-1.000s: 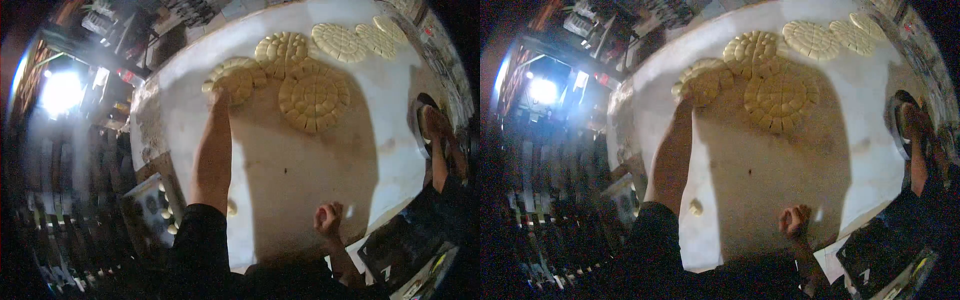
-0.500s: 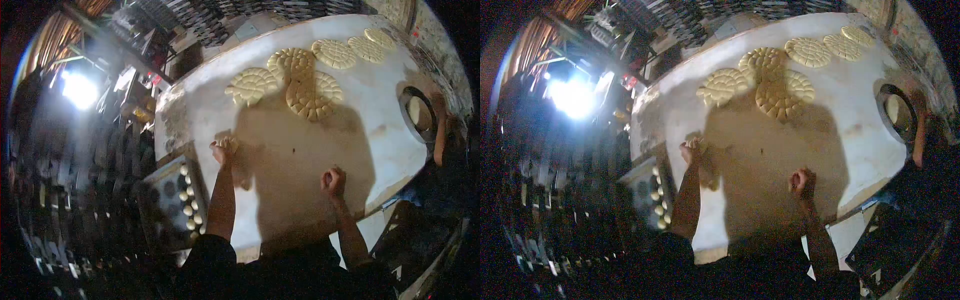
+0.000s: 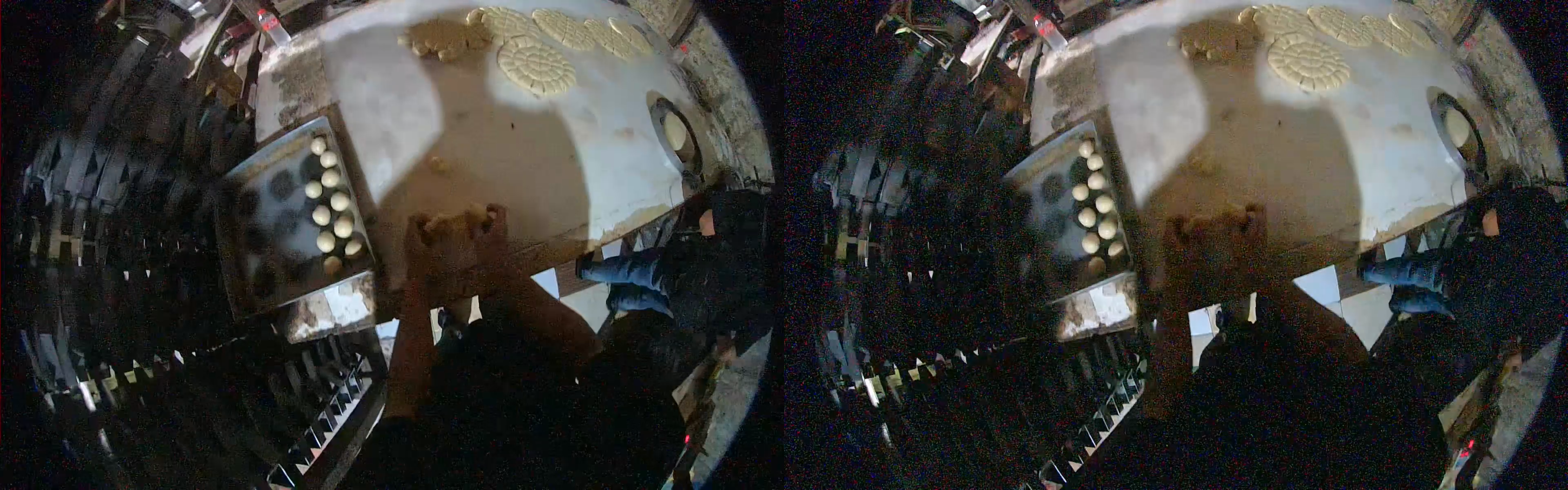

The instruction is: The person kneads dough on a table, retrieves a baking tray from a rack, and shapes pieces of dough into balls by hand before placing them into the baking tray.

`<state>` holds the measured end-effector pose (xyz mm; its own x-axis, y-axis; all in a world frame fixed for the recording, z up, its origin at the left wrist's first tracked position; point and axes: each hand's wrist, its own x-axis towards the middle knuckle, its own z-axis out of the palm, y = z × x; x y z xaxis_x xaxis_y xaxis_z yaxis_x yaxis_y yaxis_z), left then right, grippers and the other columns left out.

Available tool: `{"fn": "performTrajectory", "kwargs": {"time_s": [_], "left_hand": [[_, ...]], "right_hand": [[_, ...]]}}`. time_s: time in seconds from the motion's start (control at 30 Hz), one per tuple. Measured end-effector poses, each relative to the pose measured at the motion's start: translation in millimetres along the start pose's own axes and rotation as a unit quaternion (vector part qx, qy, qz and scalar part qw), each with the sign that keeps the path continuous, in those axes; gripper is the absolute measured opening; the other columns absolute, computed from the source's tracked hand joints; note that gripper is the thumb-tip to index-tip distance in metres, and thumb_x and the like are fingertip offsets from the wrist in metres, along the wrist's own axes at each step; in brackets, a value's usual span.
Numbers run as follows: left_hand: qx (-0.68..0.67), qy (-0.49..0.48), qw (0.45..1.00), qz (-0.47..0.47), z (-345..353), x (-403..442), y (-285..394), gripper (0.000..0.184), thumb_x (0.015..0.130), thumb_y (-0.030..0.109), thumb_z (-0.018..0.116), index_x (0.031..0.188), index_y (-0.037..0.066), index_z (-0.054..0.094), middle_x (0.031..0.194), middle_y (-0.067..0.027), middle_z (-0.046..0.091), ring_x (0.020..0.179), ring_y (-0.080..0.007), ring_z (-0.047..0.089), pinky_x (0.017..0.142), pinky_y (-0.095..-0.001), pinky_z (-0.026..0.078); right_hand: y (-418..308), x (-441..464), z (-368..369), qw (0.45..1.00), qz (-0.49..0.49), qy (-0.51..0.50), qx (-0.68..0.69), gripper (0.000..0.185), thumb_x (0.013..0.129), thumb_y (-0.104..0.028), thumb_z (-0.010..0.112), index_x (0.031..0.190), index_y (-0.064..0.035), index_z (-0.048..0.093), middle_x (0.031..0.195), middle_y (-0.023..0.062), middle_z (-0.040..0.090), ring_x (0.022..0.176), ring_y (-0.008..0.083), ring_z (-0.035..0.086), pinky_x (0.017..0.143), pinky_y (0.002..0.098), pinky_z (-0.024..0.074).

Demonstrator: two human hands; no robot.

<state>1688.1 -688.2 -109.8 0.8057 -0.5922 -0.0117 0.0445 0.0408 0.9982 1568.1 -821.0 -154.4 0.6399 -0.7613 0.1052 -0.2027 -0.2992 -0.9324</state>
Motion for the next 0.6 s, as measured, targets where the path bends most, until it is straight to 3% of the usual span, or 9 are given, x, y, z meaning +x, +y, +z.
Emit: {"fn": "performTrajectory", "kwargs": {"time_s": [0.13,0.2,0.27,0.33,0.43,0.5,0.53,0.57,0.6], "left_hand": [[0.027,0.064,0.997,0.042,-13.3,-10.6,3.3,0.034,0.095,0.030,0.052,0.113,0.001,0.052,0.112,-0.0207,0.055,0.100,-0.0356,0.056,0.084,-0.0489,0.046],[0.074,0.086,0.991,0.069,-8.9,-19.8,1.8,0.033,0.095,0.030,0.052,0.112,0.001,0.053,0.111,-0.0209,0.055,0.100,-0.0364,0.055,0.085,-0.0498,0.045],[0.138,0.092,0.981,0.104,-1.3,-26.3,-4.0,0.033,0.095,0.030,0.053,0.111,0.001,0.054,0.111,-0.0211,0.054,0.100,-0.0371,0.054,0.086,-0.0508,0.043],[0.238,0.072,0.958,0.144,1.7,-30.8,-11.2,0.033,0.095,0.030,0.053,0.110,0.001,0.054,0.110,-0.0212,0.054,0.100,-0.0379,0.053,0.087,-0.0518,0.042],[0.422,0.011,0.887,0.188,-3.9,-27.0,-15.3,0.032,0.095,0.031,0.054,0.108,0.001,0.055,0.109,-0.0215,0.053,0.101,-0.0390,0.051,0.089,-0.0533,0.040],[0.555,-0.077,0.808,0.181,-6.7,-13.3,-14.4,0.032,0.095,0.031,0.054,0.107,0.001,0.056,0.109,-0.0217,0.053,0.101,-0.0397,0.051,0.090,-0.0543,0.038],[0.620,-0.159,0.752,0.158,-6.1,-5.4,-9.5,0.030,0.094,0.029,0.054,0.105,0.002,0.056,0.109,-0.0234,0.053,0.102,-0.0416,0.049,0.091,-0.0561,0.036],[0.698,-0.181,0.669,0.181,0.0,12.9,-12.8,0.027,0.090,0.029,0.058,0.103,0.005,0.058,0.110,-0.0238,0.053,0.108,-0.0410,0.047,0.095,-0.0582,0.032],[0.658,-0.101,0.703,0.251,0.5,32.2,-22.1,0.036,0.084,0.035,0.066,0.103,0.006,0.058,0.112,-0.0231,0.054,0.107,-0.0415,0.048,0.095,-0.0572,0.034]], "right_hand": [[8.4,10.4,-23.2,0.993,0.056,0.065,0.077,0.051,0.095,-0.028,0.065,0.131,-0.0030,0.038,0.103,0.0112,0.060,0.092,0.0190,0.062,0.078,0.0322,0.0533],[-46.4,10.2,-50.9,0.961,0.151,0.130,0.193,0.048,0.097,-0.030,0.061,0.130,-0.0019,0.040,0.104,0.0101,0.059,0.094,0.0195,0.061,0.078,0.0331,0.0530],[-20.9,16.7,-76.5,0.963,0.031,0.192,0.188,0.045,0.099,-0.034,0.055,0.128,-0.0020,0.043,0.105,0.0109,0.059,0.095,0.0198,0.061,0.079,0.0334,0.0523],[3.7,43.4,-123.8,0.944,0.061,0.255,0.201,0.046,0.100,-0.039,0.050,0.125,-0.0018,0.046,0.105,0.0115,0.058,0.096,0.0213,0.060,0.082,0.0347,0.0506],[46.2,71.8,-216.6,0.952,0.093,0.290,0.042,0.047,0.098,-0.046,0.049,0.110,-0.0011,0.054,0.098,0.0122,0.056,0.088,0.0285,0.057,0.082,0.0438,0.0464],[100.2,65.7,-273.2,0.981,-0.090,0.050,-0.166,0.048,0.096,-0.050,0.048,0.098,-0.0024,0.055,0.092,0.0123,0.053,0.084,0.0309,0.054,0.081,0.0481,0.0430],[89.2,75.4,-281.4,0.944,-0.183,-0.075,-0.264,0.049,0.095,-0.051,0.047,0.092,-0.0031,0.056,0.089,0.0124,0.051,0.083,0.0322,0.052,0.080,0.0502,0.0412],[82.7,84.9,-283.6,0.902,-0.229,-0.073,-0.358,0.052,0.093,-0.055,0.045,0.080,-0.0051,0.052,0.085,0.0130,0.048,0.080,0.0330,0.047,0.082,0.0503,0.0370],[68.0,104.2,-282.1,0.888,-0.263,-0.074,-0.370,0.052,0.092,-0.055,0.045,0.080,-0.0050,0.052,0.085,0.0135,0.048,0.081,0.0330,0.047,0.084,0.0499,0.0361]]}}
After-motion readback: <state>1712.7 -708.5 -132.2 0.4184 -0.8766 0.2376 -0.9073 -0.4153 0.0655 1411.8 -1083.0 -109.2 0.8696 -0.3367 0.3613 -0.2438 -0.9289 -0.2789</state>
